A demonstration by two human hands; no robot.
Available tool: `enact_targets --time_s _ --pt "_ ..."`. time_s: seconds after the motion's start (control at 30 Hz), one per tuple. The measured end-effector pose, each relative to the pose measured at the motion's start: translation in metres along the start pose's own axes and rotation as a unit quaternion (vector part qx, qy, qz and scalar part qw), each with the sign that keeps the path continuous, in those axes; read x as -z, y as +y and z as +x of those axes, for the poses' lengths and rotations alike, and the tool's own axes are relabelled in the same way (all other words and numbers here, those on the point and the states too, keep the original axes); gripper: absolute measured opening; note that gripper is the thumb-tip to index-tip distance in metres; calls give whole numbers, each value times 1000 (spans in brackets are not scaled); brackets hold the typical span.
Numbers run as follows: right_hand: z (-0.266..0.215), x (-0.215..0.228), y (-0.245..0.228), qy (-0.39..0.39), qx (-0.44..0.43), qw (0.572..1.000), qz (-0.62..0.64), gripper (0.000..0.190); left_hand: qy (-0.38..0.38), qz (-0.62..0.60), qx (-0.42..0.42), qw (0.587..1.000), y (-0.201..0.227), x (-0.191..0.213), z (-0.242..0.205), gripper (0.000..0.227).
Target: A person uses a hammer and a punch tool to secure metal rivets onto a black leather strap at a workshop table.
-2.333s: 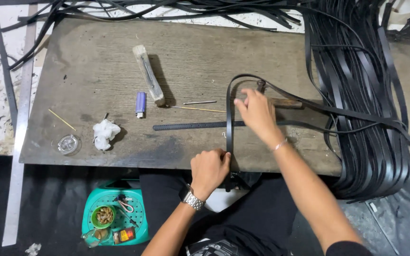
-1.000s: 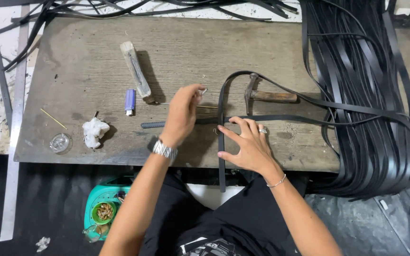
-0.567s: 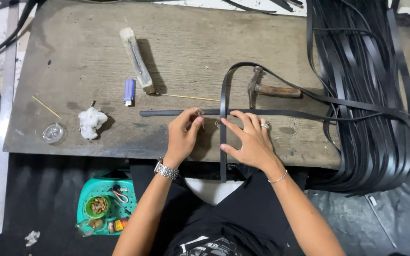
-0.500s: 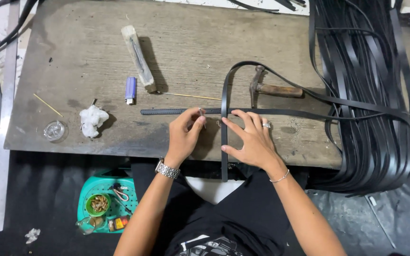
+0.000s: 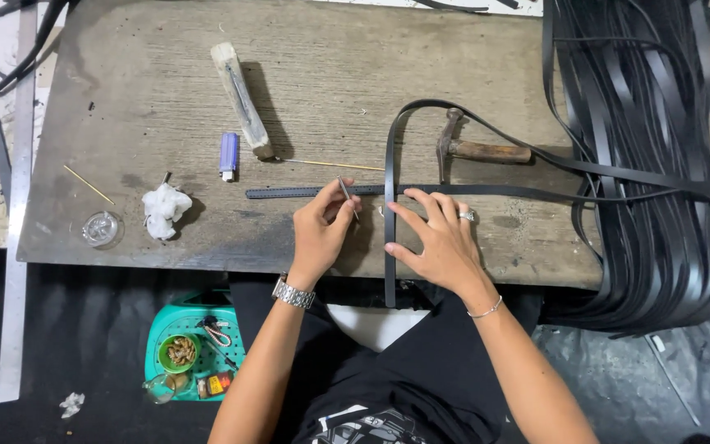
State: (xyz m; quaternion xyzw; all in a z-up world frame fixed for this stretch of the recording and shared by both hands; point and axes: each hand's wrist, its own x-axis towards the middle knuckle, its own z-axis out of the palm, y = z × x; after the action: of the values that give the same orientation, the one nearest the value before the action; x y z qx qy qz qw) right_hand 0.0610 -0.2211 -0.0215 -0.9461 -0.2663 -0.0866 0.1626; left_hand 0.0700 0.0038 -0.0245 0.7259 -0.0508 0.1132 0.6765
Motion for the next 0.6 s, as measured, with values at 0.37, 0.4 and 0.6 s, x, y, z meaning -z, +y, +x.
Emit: enact_targets --time_s 0.37,0.4,0.6 --pt "-4 -3 -1 22 5 1000 -5 59 27 7 25 999 -6 -3 2 25" --pt "-3 -3 -2 22 6 1000 -6 58 31 16 21 999 -4 -3 2 24" --pt "-4 -5 -1 37 20 999 -13 58 26 48 5 999 -6 -4 1 20"
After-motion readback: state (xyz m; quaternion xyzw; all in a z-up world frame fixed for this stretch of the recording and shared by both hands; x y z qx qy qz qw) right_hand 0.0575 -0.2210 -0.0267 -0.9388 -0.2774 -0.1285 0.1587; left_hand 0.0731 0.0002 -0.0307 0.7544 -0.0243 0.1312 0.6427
